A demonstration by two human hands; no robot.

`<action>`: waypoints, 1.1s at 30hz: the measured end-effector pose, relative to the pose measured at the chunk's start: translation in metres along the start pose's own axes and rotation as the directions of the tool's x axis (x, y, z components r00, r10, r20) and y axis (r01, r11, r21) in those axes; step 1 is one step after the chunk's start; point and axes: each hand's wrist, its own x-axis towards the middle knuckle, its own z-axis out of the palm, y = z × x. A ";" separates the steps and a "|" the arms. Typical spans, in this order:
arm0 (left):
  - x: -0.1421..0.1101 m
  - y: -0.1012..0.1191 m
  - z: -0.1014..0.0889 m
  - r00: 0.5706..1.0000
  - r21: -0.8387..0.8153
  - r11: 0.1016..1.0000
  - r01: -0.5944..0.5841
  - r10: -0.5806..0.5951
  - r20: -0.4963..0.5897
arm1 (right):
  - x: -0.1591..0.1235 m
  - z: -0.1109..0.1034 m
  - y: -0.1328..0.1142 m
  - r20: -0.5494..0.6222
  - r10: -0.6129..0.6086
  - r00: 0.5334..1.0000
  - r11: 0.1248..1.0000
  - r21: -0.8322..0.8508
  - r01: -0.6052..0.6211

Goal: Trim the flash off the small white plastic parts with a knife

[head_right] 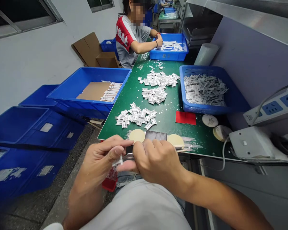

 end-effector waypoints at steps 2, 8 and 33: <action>0.000 0.000 0.001 1.000 -0.004 1.000 0.002 -0.002 -0.005 | -0.001 0.001 0.000 -0.004 -0.001 1.000 1.000 0.004 0.001; 0.003 0.000 0.003 1.000 -0.002 1.000 0.004 -0.004 0.006 | -0.002 0.000 0.002 -0.036 0.006 0.999 1.000 -0.002 -0.006; 0.236 -0.081 -0.008 0.986 0.680 0.717 0.150 -0.058 -0.157 | -0.167 0.059 0.044 0.771 0.193 0.607 -0.706 0.539 -0.459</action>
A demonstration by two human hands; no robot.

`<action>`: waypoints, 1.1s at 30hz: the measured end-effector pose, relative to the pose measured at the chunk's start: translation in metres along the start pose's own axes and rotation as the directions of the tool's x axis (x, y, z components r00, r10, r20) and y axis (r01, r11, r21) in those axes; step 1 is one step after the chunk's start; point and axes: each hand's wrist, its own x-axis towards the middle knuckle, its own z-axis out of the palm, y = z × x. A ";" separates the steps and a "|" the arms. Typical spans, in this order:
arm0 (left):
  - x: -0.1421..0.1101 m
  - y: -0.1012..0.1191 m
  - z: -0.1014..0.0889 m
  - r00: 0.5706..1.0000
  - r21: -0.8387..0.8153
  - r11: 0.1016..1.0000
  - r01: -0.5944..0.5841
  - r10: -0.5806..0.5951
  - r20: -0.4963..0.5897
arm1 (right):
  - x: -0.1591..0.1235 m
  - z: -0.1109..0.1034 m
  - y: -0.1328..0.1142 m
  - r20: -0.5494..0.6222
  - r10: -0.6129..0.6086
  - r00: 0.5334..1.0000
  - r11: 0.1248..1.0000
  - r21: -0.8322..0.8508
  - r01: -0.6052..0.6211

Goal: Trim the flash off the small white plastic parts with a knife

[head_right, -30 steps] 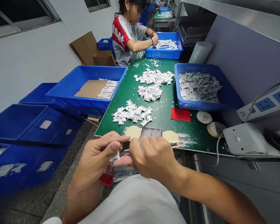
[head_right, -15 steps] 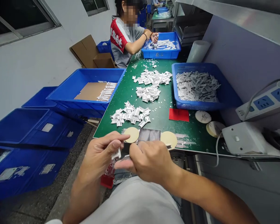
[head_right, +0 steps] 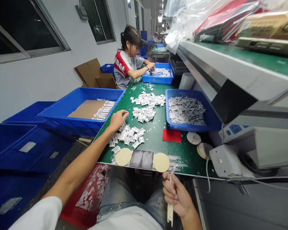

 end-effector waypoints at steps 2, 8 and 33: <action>0.014 0.013 0.008 0.999 -0.057 0.997 0.044 -0.045 -0.011 | 0.000 -0.004 0.010 -0.075 -0.020 0.997 0.999 0.035 0.022; 0.020 0.030 0.016 0.983 -0.333 0.926 0.177 -0.184 0.010 | -0.016 0.019 0.012 -0.162 -0.027 0.986 0.998 0.057 0.037; -0.238 0.018 -0.050 0.977 -0.924 0.319 0.209 -0.035 0.209 | 0.044 0.160 -0.090 0.662 -0.492 0.566 -0.645 -0.714 0.274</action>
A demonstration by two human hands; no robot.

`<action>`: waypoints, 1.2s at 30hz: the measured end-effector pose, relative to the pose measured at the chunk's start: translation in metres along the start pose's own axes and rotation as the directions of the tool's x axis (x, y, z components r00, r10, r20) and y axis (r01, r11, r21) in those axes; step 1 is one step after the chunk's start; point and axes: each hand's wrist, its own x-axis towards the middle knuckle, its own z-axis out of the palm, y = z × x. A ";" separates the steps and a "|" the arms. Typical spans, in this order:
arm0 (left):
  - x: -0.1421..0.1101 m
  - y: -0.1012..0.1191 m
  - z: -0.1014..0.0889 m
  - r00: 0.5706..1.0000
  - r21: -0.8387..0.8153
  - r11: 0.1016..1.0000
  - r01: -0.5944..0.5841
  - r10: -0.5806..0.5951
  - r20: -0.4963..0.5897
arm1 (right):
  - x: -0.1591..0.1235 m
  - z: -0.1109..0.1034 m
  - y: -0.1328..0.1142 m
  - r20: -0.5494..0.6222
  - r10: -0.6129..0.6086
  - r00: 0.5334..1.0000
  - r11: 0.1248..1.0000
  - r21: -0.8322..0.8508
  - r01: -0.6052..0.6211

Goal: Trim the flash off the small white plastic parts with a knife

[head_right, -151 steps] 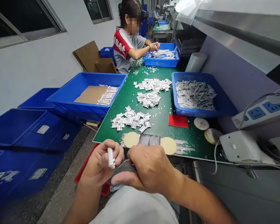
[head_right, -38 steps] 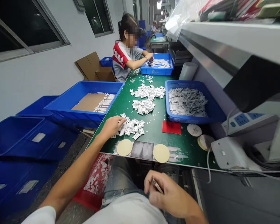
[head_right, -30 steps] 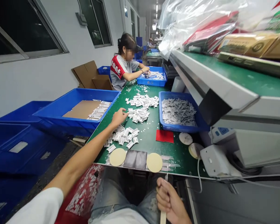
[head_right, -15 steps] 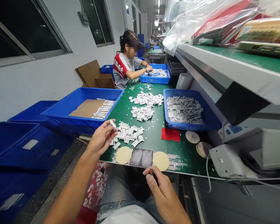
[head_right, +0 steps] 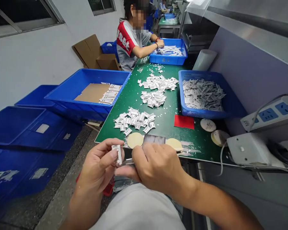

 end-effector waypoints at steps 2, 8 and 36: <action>-0.001 0.002 0.001 1.000 0.030 0.999 0.013 -0.013 -0.022 | 0.001 0.000 0.000 0.009 0.000 1.000 0.999 -0.040 0.000; -0.003 0.005 0.004 0.998 0.102 0.995 0.021 -0.015 -0.058 | 0.001 0.000 0.001 0.012 -0.005 1.000 0.996 -0.092 0.006; -0.011 0.007 0.014 0.997 0.229 0.970 -0.079 0.079 0.013 | -0.002 0.000 -0.001 0.453 0.112 0.885 0.394 0.797 -0.458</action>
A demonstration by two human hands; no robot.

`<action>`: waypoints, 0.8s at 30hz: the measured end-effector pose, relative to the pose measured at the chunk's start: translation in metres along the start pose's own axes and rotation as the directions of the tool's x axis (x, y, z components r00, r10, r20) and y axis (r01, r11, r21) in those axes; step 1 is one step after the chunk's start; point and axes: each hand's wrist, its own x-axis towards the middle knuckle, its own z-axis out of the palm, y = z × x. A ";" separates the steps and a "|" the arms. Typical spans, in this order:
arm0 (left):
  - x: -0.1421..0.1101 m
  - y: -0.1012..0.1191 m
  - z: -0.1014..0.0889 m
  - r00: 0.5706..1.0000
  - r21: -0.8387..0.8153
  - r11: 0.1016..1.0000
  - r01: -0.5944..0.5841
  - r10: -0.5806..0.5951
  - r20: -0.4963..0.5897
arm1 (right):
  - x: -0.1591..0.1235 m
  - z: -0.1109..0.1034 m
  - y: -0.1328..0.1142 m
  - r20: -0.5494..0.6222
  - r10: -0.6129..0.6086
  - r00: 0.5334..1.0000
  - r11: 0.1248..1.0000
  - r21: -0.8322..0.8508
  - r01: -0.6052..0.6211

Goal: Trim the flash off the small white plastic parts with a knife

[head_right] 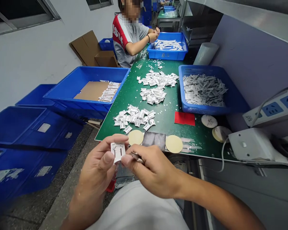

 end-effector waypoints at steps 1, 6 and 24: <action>0.000 -0.001 0.000 0.998 -0.016 1.000 -0.011 0.012 0.058 | 0.000 0.000 -0.002 0.038 0.054 0.998 0.994 0.097 -0.057; 0.003 -0.006 0.006 0.996 -0.179 0.982 -0.066 0.076 0.052 | -0.002 0.000 -0.010 0.049 0.077 0.996 0.996 0.032 -0.079; -0.004 -0.001 0.011 0.983 0.137 0.974 -0.182 0.181 0.018 | 0.005 0.008 -0.002 -0.162 -0.415 0.895 0.525 -0.846 0.090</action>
